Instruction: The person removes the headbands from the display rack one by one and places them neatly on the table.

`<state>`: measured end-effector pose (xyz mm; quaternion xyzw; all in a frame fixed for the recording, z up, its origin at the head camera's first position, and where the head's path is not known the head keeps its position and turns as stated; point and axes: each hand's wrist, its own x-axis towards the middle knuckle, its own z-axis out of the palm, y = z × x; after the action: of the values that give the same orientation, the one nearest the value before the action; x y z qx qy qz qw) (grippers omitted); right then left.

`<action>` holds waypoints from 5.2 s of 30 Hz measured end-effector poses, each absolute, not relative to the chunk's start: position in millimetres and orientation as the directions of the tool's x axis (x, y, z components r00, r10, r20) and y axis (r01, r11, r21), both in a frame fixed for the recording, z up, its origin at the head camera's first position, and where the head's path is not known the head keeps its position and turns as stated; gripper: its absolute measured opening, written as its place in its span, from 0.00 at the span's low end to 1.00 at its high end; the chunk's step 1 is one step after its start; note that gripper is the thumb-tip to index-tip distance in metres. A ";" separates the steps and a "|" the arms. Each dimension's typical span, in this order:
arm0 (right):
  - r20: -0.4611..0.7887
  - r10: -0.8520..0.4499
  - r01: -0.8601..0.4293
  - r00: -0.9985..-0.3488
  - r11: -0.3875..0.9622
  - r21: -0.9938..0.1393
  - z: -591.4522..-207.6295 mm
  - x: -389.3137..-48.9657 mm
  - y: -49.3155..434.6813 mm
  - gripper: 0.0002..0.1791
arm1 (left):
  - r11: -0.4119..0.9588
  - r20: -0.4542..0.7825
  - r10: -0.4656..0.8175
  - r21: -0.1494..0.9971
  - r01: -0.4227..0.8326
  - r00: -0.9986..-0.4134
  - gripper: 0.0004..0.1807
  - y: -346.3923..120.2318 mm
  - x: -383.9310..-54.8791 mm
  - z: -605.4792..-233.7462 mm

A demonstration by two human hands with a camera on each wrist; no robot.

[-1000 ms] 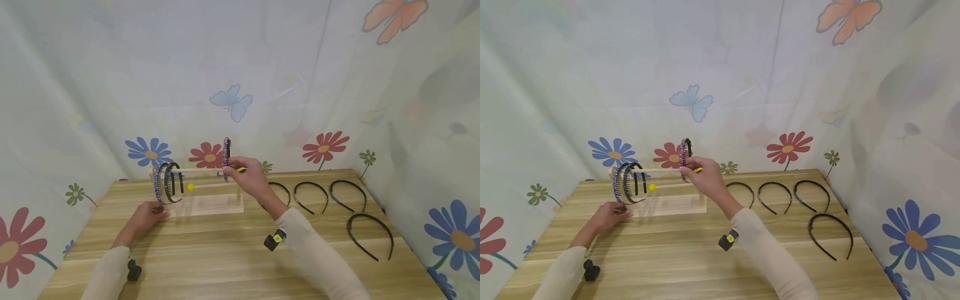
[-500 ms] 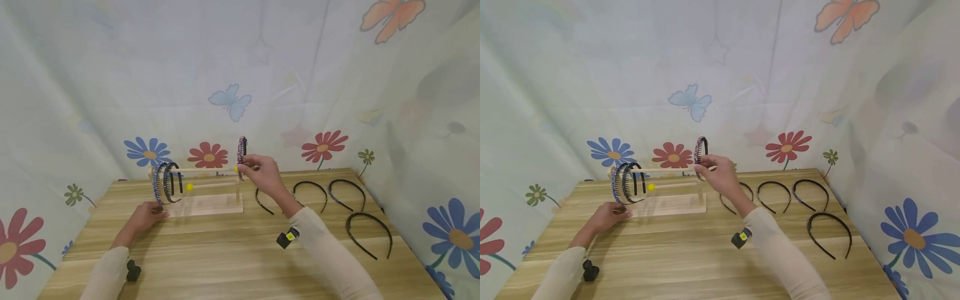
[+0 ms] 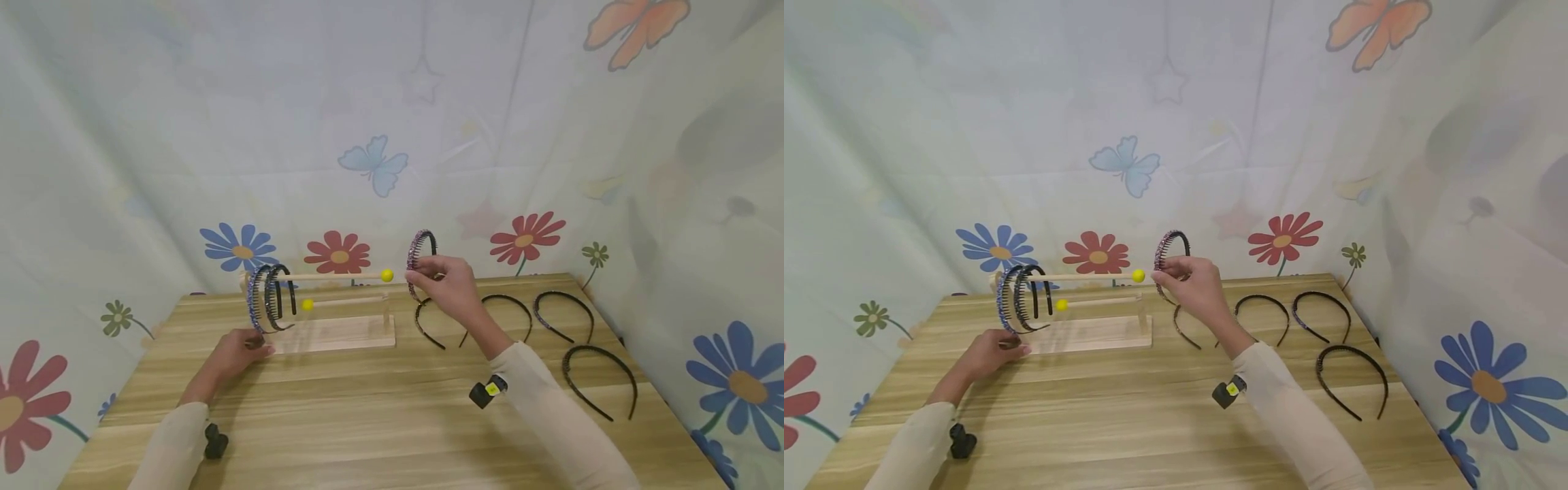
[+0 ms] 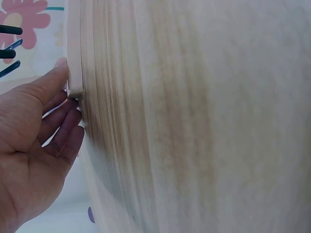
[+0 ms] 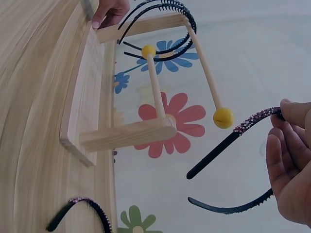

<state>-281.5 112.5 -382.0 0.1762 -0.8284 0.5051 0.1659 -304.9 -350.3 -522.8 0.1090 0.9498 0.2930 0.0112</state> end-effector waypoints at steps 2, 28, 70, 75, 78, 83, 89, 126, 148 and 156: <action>0.445 -0.119 -0.450 -0.887 0.433 -0.781 -382.9 -280.0 117.0 0.18 | 0.805 0.043 0.217 0.557 0.204 -0.975 0.21 -350.4 -305.0 -522.1; 0.216 0.002 -0.180 -0.976 0.546 -0.818 -429.8 -256.8 182.7 0.21 | 0.809 0.037 0.220 0.552 0.204 -0.975 0.21 -352.7 -307.1 -523.9; -0.022 0.176 0.139 -0.984 0.690 -0.710 -499.7 -212.9 245.7 0.20 | 0.814 0.010 0.200 0.555 0.172 -0.980 0.24 -352.5 -308.0 -525.3; -0.037 0.171 0.147 -0.985 0.699 -0.700 -506.0 -214.8 247.9 0.19 | 0.810 0.008 0.202 0.560 0.172 -0.979 0.25 -353.6 -308.5 -525.5; -0.045 0.166 0.150 -0.985 0.696 -0.703 -508.9 -215.0 249.2 0.19 | 0.809 0.008 0.192 0.565 0.163 -0.981 0.24 -354.2 -308.6 -525.9; -0.052 0.167 0.156 -0.985 0.703 -0.694 -512.8 -214.3 250.7 0.21 | 0.813 0.010 0.197 0.558 0.169 -0.980 0.23 -355.2 -309.3 -527.7; -0.045 0.159 0.145 -0.986 0.706 -0.693 -517.0 -214.3 251.5 0.22 | 0.814 0.010 0.199 0.555 0.171 -0.980 0.24 -354.8 -309.7 -528.0; 0.086 -0.072 -0.112 -0.994 0.707 -0.698 -467.4 -225.0 237.4 0.25 | 0.811 0.017 0.202 0.557 0.177 -0.979 0.24 -353.5 -308.1 -528.0; 0.375 -0.272 -0.463 -0.886 0.493 -0.736 -415.8 -259.1 134.1 0.21 | 0.809 0.019 0.202 0.561 0.177 -0.979 0.25 -354.9 -310.5 -527.0; 0.365 -0.313 -0.472 -0.876 0.410 -0.780 -406.6 -268.1 90.8 0.21 | 0.806 0.026 0.205 0.562 0.184 -0.978 0.23 -354.8 -308.6 -525.7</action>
<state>-268.1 90.8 -406.6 0.2349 -0.8358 0.4895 0.0811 -308.6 -354.8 -525.7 0.1025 0.9502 0.2938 0.0178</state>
